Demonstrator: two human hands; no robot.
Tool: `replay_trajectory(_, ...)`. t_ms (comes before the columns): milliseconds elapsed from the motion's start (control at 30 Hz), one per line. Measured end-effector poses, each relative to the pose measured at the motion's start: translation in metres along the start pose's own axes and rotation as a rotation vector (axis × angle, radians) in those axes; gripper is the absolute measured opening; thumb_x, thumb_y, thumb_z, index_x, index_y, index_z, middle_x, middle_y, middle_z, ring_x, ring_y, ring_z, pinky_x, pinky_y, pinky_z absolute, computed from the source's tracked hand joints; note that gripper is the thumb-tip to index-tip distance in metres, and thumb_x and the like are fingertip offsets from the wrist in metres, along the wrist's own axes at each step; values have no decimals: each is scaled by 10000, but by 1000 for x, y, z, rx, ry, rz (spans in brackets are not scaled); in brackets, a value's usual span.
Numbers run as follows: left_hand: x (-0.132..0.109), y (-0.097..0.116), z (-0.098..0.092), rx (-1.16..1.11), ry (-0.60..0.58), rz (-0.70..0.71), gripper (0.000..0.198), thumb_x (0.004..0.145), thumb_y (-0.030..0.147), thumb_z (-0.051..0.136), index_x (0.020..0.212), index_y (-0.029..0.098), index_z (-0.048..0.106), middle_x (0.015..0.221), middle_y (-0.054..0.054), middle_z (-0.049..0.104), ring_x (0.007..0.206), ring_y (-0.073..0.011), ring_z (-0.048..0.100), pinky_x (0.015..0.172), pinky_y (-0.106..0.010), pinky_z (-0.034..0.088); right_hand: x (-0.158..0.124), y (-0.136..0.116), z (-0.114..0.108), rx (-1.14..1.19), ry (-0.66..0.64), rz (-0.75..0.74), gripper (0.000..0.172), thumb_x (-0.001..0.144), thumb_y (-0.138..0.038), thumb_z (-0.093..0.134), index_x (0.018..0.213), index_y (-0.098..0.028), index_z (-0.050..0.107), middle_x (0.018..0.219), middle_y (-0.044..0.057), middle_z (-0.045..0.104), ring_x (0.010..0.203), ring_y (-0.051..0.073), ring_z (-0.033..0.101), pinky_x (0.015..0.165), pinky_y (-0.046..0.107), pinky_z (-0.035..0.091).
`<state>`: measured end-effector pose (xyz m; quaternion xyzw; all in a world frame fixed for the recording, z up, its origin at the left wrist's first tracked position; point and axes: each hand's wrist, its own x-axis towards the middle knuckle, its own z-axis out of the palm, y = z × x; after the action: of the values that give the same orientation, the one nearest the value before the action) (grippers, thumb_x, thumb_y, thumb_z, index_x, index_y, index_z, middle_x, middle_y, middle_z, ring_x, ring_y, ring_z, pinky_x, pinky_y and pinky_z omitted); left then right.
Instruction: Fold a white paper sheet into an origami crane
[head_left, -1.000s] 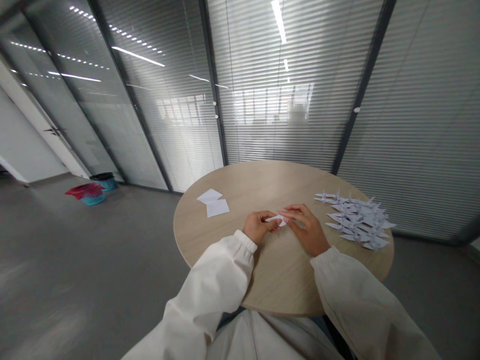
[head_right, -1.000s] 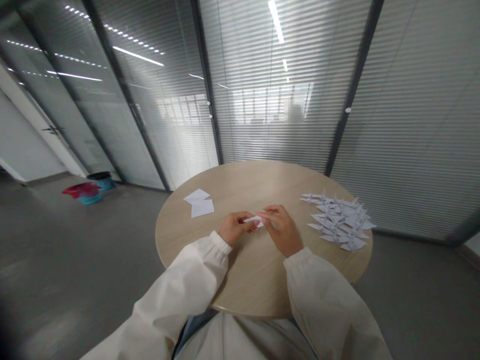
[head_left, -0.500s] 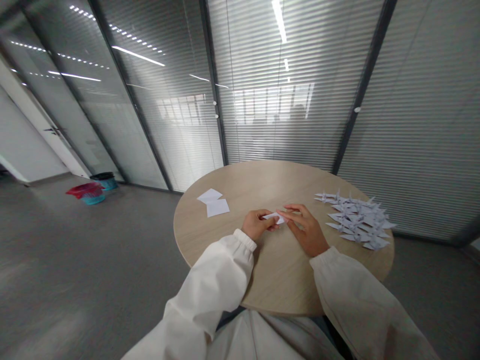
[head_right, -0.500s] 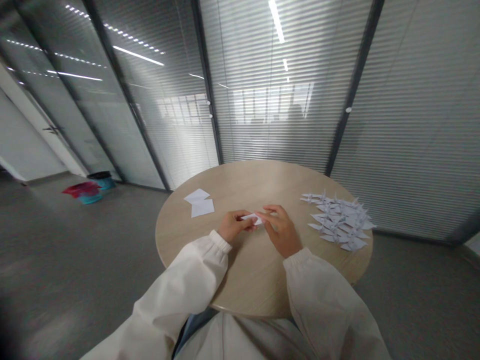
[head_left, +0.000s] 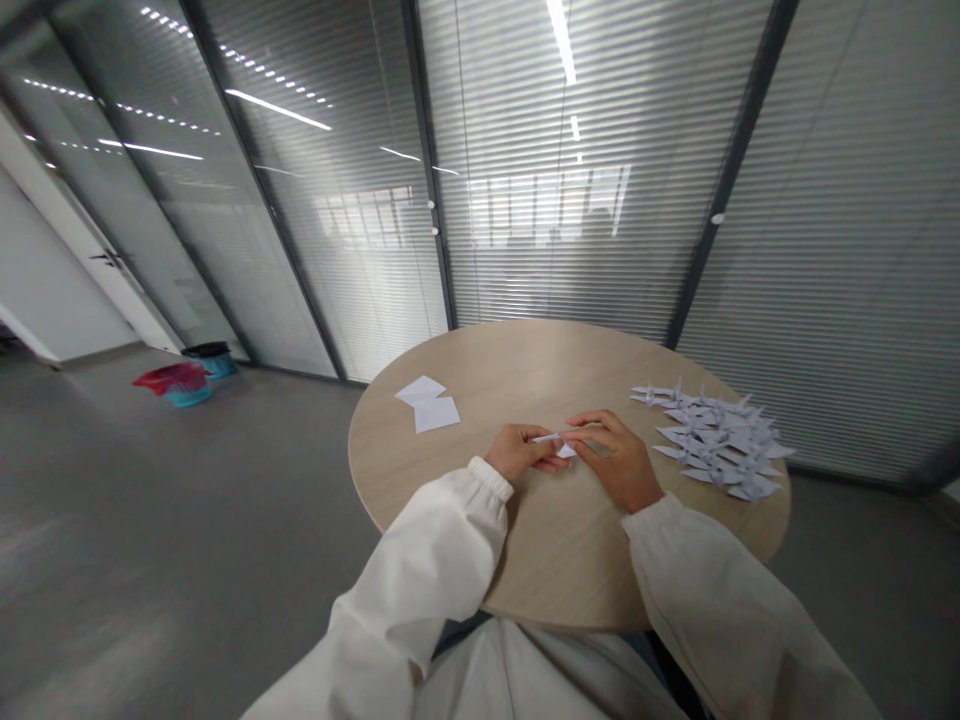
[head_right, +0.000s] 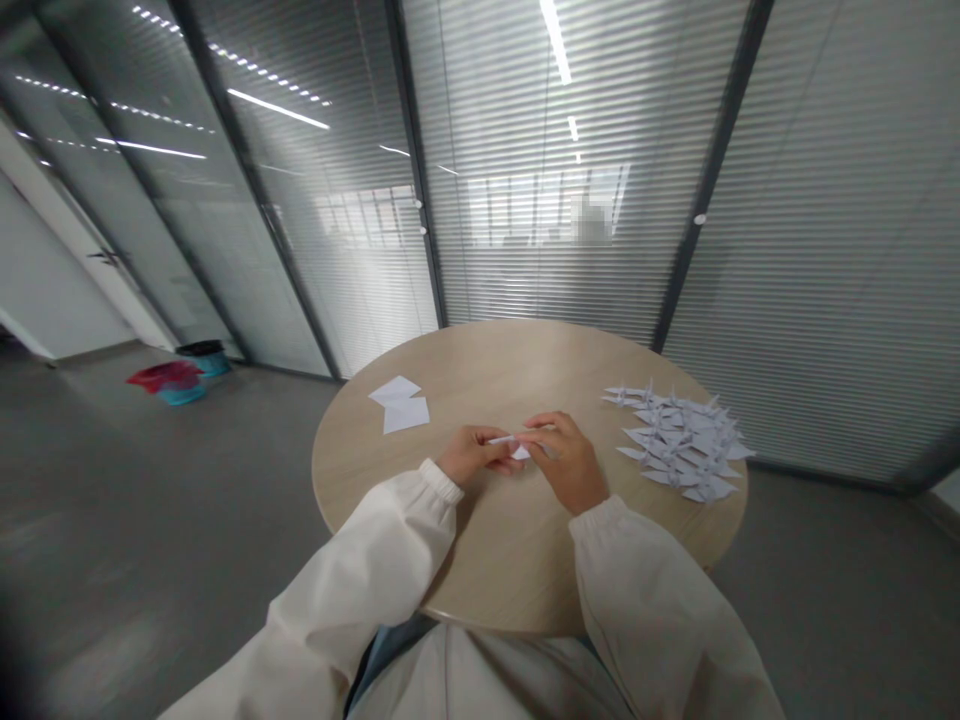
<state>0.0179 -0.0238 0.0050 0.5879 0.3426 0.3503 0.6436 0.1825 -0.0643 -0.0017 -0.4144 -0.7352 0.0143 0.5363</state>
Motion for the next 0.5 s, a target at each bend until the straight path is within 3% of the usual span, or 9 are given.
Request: replay_trajectory(500, -1, 3, -3, -69, -28, -5, 376, 622, 368, 729, 811, 55, 641, 739, -138, 695, 688, -200, 671, 604, -257, 532, 1, -5, -4, 88, -54, -7, 194, 854, -248, 491, 890, -230, 681, 924, 53, 628, 912, 178, 577, 834, 342, 469)
